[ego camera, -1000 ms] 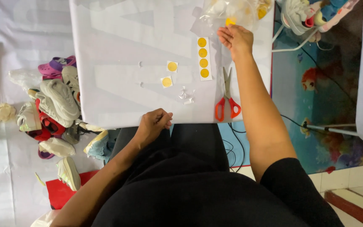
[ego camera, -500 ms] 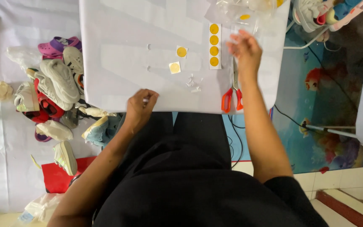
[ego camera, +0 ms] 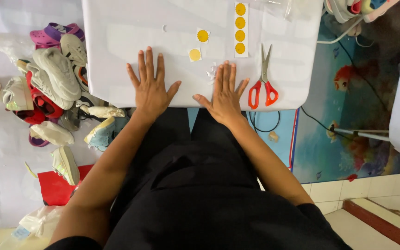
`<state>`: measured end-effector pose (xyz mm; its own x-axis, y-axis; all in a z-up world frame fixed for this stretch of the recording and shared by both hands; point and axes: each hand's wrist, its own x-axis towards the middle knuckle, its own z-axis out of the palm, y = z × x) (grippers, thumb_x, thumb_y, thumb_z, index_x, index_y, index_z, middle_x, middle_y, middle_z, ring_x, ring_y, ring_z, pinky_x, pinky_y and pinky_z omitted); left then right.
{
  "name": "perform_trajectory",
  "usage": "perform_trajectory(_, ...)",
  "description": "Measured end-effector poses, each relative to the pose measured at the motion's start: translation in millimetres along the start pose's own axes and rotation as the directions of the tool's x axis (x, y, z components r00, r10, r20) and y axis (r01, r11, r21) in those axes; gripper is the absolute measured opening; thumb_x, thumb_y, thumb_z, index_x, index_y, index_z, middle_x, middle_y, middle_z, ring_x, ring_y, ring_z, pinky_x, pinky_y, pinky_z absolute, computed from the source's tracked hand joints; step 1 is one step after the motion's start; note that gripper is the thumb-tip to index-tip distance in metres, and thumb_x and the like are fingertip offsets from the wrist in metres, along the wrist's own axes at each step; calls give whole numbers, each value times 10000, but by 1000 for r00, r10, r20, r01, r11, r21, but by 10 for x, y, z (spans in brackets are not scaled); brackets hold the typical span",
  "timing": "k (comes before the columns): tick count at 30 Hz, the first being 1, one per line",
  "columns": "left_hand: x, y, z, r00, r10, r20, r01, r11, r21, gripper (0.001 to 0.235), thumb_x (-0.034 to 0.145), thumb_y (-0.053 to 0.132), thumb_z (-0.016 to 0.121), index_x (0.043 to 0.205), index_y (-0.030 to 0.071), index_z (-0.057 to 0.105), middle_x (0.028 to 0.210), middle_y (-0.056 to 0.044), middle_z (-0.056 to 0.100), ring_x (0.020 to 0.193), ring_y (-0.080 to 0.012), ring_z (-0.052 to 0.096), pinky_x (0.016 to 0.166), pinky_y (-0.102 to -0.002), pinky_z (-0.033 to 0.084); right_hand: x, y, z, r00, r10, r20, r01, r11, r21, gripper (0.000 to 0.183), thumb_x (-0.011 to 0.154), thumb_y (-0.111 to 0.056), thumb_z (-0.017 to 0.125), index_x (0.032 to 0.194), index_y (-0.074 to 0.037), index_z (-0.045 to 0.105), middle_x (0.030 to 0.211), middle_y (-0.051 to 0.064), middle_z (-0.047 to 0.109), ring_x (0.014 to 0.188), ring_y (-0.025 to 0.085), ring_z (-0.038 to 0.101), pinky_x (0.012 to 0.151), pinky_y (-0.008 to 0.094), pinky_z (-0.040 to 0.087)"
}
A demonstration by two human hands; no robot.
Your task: The person uses red-handled scissors to cut out circular yellow stickers from a white sheet. They carefully trim around the edges of each sticker, placing the finished pieces on the table. The person repeats this process for several stickers, handling them one at a time.
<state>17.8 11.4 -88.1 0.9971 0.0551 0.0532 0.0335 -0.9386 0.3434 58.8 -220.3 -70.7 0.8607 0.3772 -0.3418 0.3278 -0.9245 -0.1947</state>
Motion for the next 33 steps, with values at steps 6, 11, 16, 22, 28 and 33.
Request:
perform_trajectory(6,-64,-115,62,964,23,-264,-81,974,-212,461,1114,308,499,1481,31,523,1577,-220,394,1493,-411,309,1212,-623,145,128,-51,-49,988,-150,-46,151,988,33,955,1055,-715,327,1617,-137,-186,1716,63,-188,1585,299,-183,1168,749,-97)
perform_trajectory(11,-84,-152,99,931,-56,-361,-117,889,-442,459,1135,214,436,1549,42,338,1593,-186,367,1510,-381,344,1261,-562,309,629,-331,-356,948,-313,-57,316,946,71,734,1147,-459,417,1648,-102,18,1725,97,-28,1613,278,15,1278,605,90)
perform_trajectory(16,-78,-154,-46,889,-106,-445,-168,829,-533,442,1127,222,429,1490,-22,373,1497,-244,416,1431,-405,418,1218,-529,395,1304,-709,-285,896,-429,-112,438,897,65,677,1181,-328,488,1647,-75,67,1721,110,22,1619,285,90,1318,531,142)
perform_trajectory(22,-50,-195,62,862,-126,-491,-177,834,-523,393,1112,259,400,1370,-27,477,1353,-215,514,1290,-389,514,1124,-505,450,850,-1107,-183,918,-375,132,388,918,-86,595,1170,-355,227,1634,-59,1,1701,117,-59,1585,231,-24,1324,386,5)
perform_trajectory(28,-73,-195,73,897,-21,-442,-192,881,-432,364,1044,167,547,1358,-12,504,1243,-144,530,1243,-371,530,1072,-510,447,-59,-353,44,852,-507,-128,501,862,-79,648,1089,-431,393,1593,-29,334,1643,205,304,1530,363,257,1215,604,161)
perform_trajectory(33,-41,-204,88,891,56,-451,-243,897,-370,328,1046,158,538,1332,-1,518,1188,-131,517,1205,-352,534,1022,-475,444,-554,70,-209,931,-364,-36,360,928,-92,775,1028,-602,422,1640,-159,249,1707,123,164,1543,455,52,1105,794,-1)
